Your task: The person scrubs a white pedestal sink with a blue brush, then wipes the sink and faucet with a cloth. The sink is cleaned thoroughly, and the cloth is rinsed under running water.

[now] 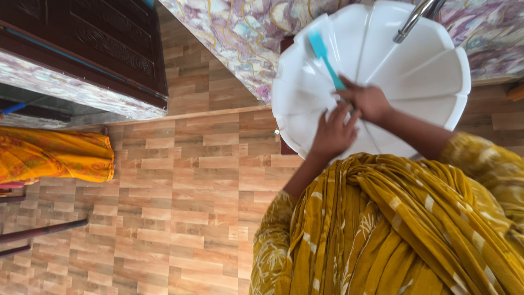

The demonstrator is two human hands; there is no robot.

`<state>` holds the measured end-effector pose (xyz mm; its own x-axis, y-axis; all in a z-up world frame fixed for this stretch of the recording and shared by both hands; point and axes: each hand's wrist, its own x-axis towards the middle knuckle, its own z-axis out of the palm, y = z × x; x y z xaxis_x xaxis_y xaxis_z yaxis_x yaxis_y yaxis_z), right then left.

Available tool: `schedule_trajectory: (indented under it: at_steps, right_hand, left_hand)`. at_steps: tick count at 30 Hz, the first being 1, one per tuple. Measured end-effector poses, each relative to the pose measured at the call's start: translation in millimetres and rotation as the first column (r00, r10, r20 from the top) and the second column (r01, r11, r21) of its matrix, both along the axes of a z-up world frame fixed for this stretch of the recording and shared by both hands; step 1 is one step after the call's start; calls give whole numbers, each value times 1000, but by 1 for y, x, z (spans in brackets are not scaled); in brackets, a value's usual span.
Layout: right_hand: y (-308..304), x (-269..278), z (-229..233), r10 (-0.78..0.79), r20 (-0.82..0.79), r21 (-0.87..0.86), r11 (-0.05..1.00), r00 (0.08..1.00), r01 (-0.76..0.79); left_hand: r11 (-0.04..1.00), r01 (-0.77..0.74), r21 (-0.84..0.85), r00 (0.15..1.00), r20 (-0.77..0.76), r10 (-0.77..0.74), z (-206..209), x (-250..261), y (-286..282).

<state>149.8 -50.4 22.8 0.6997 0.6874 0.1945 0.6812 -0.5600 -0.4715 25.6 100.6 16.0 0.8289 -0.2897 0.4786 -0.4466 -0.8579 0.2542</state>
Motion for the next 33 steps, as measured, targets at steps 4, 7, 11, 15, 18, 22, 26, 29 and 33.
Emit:
schedule_trajectory:
  at_steps: [4,7,11,15,18,22,26,29,33]
  right_hand:
    - [17,15,9,37,91,-21,999,995,-35]
    - [7,-11,-7,90,149,-30,996,985,-86]
    - [-5,-50,-20,66,55,-164,985,996,-56]
    - [31,7,7,131,181,-113,987,975,-111]
    - [44,20,27,132,222,-47,991,966,-124]
    - [26,-6,17,107,124,-115,989,987,-92]
    - [-9,-62,-10,78,17,-309,949,997,-69]
    - [-9,-64,-11,67,11,-318,946,998,-60]
    - [23,-34,9,102,14,32,994,995,-103]
  left_hand:
    - [998,-69,6,998,5,69,15,15,12]
    - [1000,-22,-3,999,-37,22,-3,-4,8]
    - [1000,12,-10,996,-90,-13,-15,-30,-2]
    - [994,-99,42,995,-8,100,8,-7,16]
    - [983,-183,-36,983,-27,182,21,7,23]
    - [991,-121,-65,989,-93,115,1,-6,12]
    - [999,31,-37,993,-115,-35,-35,-39,-6]
    - [997,21,-70,990,-138,-31,-32,-39,-7]
    - [977,-126,-172,992,-4,127,4,-34,2]
